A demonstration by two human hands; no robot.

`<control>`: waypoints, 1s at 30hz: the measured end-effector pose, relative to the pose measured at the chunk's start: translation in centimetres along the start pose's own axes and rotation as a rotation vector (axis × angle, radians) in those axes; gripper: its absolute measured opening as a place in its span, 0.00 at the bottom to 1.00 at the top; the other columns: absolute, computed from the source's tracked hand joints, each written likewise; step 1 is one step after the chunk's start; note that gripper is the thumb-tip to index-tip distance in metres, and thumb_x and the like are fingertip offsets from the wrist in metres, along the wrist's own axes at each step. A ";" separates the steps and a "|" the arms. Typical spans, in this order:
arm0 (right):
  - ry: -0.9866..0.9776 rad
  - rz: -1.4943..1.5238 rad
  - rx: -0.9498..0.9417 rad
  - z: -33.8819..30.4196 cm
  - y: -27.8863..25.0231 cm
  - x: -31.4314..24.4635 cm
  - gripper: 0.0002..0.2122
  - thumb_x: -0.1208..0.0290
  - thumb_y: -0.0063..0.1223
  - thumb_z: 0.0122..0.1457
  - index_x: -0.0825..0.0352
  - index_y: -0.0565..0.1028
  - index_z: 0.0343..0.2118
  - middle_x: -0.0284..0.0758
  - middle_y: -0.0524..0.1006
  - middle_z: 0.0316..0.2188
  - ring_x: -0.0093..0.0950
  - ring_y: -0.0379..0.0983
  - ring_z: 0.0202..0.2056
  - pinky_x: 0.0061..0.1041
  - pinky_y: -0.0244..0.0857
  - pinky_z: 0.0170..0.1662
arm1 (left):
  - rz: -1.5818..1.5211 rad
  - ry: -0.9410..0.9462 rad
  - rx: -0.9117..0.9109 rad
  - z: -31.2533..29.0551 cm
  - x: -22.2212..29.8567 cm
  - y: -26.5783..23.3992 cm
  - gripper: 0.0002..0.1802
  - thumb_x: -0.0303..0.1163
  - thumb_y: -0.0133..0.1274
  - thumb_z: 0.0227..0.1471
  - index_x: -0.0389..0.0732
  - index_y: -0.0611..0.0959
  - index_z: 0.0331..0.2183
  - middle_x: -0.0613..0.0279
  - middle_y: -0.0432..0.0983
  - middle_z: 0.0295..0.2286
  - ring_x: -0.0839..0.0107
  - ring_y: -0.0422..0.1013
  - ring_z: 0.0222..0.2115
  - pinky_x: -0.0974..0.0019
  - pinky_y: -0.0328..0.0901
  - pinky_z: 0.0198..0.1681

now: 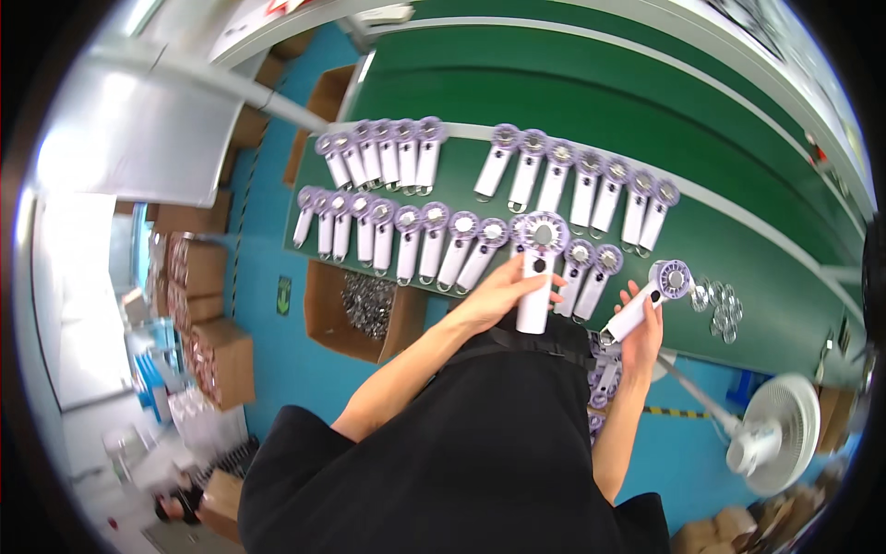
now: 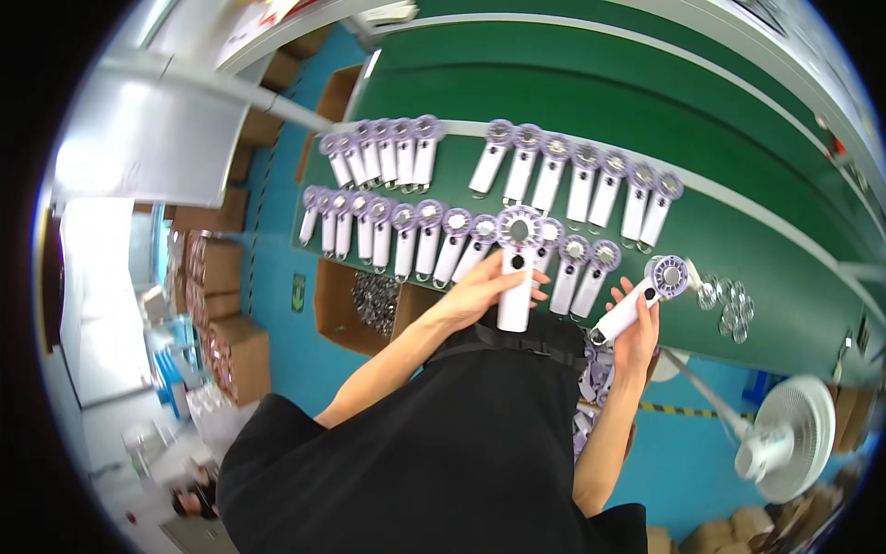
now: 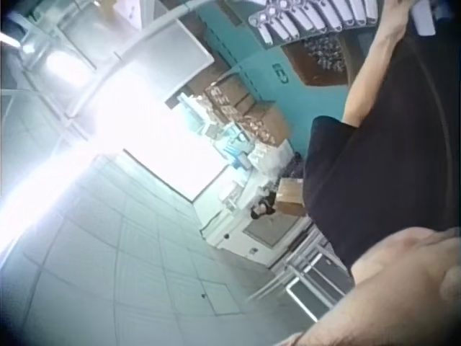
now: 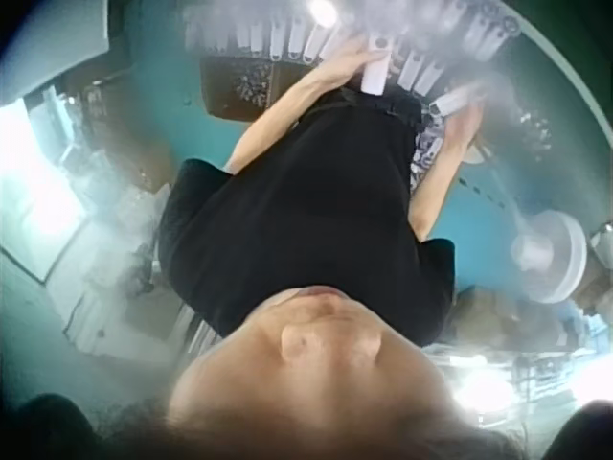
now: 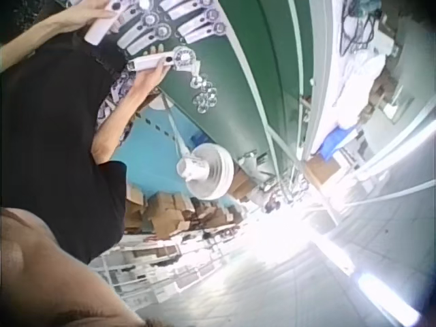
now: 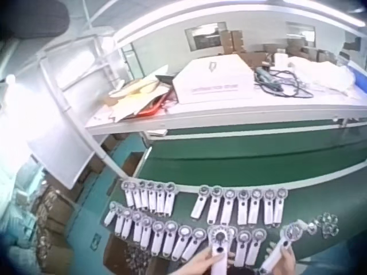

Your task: Assembling and inspecting portable handheld fans at an electronics factory workbench.

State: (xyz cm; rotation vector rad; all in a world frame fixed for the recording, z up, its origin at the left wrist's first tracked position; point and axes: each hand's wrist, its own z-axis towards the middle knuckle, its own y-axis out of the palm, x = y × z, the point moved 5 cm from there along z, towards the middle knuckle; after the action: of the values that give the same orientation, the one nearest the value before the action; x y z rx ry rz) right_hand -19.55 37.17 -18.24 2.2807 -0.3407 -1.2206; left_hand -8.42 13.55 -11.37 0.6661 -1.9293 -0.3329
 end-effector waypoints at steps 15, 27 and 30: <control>0.213 -0.186 -0.374 -1.4 13.5 1.7 0.13 0.74 0.43 0.63 0.70 0.63 0.50 0.43 0.74 0.43 0.27 0.75 0.37 0.27 0.72 0.40 | -0.025 0.104 0.037 -0.2 1.1 -1.1 0.21 0.31 0.46 0.60 0.35 0.65 0.53 0.53 0.73 0.46 0.68 0.72 0.43 0.63 0.70 0.46; 0.232 -0.214 -0.358 -2.2 13.9 1.4 0.14 0.72 0.42 0.64 0.72 0.64 0.50 0.44 0.74 0.43 0.27 0.75 0.37 0.29 0.72 0.40 | 0.015 0.105 0.003 -0.9 1.4 -0.9 0.18 0.28 0.44 0.60 0.33 0.66 0.50 0.47 0.73 0.46 0.62 0.74 0.43 0.60 0.70 0.48; 0.226 -0.205 -0.370 -1.9 13.4 1.6 0.14 0.72 0.42 0.64 0.72 0.64 0.50 0.44 0.74 0.43 0.27 0.75 0.37 0.30 0.73 0.40 | 0.021 0.095 0.009 -0.8 1.4 -0.9 0.17 0.28 0.44 0.60 0.33 0.66 0.50 0.48 0.73 0.46 0.62 0.74 0.43 0.60 0.70 0.48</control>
State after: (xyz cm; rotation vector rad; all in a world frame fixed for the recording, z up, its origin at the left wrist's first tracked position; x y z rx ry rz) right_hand -16.72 25.93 -11.03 2.1320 0.1930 -1.0066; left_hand -7.86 12.06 -10.38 0.6559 -1.8466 -0.2750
